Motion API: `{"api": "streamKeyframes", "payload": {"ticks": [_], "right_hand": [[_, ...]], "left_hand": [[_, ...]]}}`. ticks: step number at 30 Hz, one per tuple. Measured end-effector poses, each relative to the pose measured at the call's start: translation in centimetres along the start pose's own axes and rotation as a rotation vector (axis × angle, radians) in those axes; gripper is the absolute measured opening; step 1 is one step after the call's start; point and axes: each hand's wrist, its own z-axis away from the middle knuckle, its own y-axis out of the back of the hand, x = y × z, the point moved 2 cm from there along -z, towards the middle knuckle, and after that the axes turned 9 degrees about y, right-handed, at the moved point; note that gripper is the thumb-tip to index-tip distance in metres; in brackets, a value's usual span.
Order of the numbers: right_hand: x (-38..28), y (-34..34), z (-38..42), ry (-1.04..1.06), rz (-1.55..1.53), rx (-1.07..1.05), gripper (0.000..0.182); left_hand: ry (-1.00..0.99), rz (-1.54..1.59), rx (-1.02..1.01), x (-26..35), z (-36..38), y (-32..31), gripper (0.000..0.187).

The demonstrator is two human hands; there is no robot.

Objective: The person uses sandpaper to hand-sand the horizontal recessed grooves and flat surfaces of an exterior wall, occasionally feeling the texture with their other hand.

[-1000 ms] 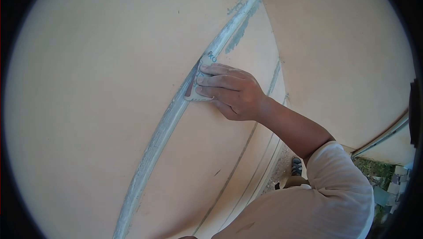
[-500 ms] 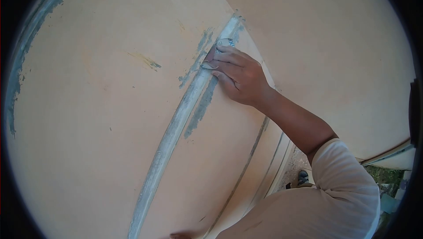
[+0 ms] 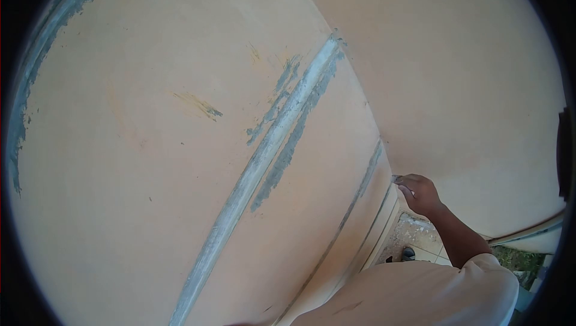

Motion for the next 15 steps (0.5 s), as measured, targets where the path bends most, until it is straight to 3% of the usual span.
{"api": "streamKeyframes", "payload": {"ticks": [3,4,5,6,7,8,12,13,14,15], "right_hand": [[5.8,-3.0,12.0,-0.380,0.145,-0.366,0.022],[8.0,-3.7,16.1,-0.558,0.300,-0.676,0.026],[13.8,-5.8,24.1,-0.454,0.387,-1.030,0.028],[15.6,-4.7,29.1,-0.717,0.436,-1.338,0.032],[14.8,-1.6,31.7,-0.934,0.438,-1.326,0.040],[16.8,0.5,36.1,-1.110,0.368,-1.455,0.047],[19.6,3.2,41.3,-1.031,0.404,-1.278,0.043],[19.0,4.2,39.9,-1.007,0.419,-1.217,0.042],[18.9,4.2,38.1,-1.180,0.536,-1.095,0.047],[19.4,3.8,36.5,-1.145,0.554,-1.058,0.048]], "left_hand": [[0.023,-0.023,-0.058,0.0,0.0,0.3,0.060],[0.034,-0.003,-0.092,0.0,0.0,0.3,0.061],[0.044,-0.019,-0.095,-0.4,0.1,0.1,0.061],[0.040,0.051,-0.074,-1.1,0.2,0.1,0.060],[0.029,0.121,-0.058,-1.2,0.1,-0.1,0.060],[0.029,0.119,-0.052,-1.0,0.0,-0.1,0.057],[0.016,0.109,-0.031,-0.6,-0.2,-0.9,0.056],[0.022,0.123,-0.020,-0.5,-0.2,-0.9,0.054],[0.027,0.135,-0.013,-0.5,-0.1,-0.7,0.053],[0.036,0.129,-0.016,-0.8,0.1,-0.6,0.053]]}}
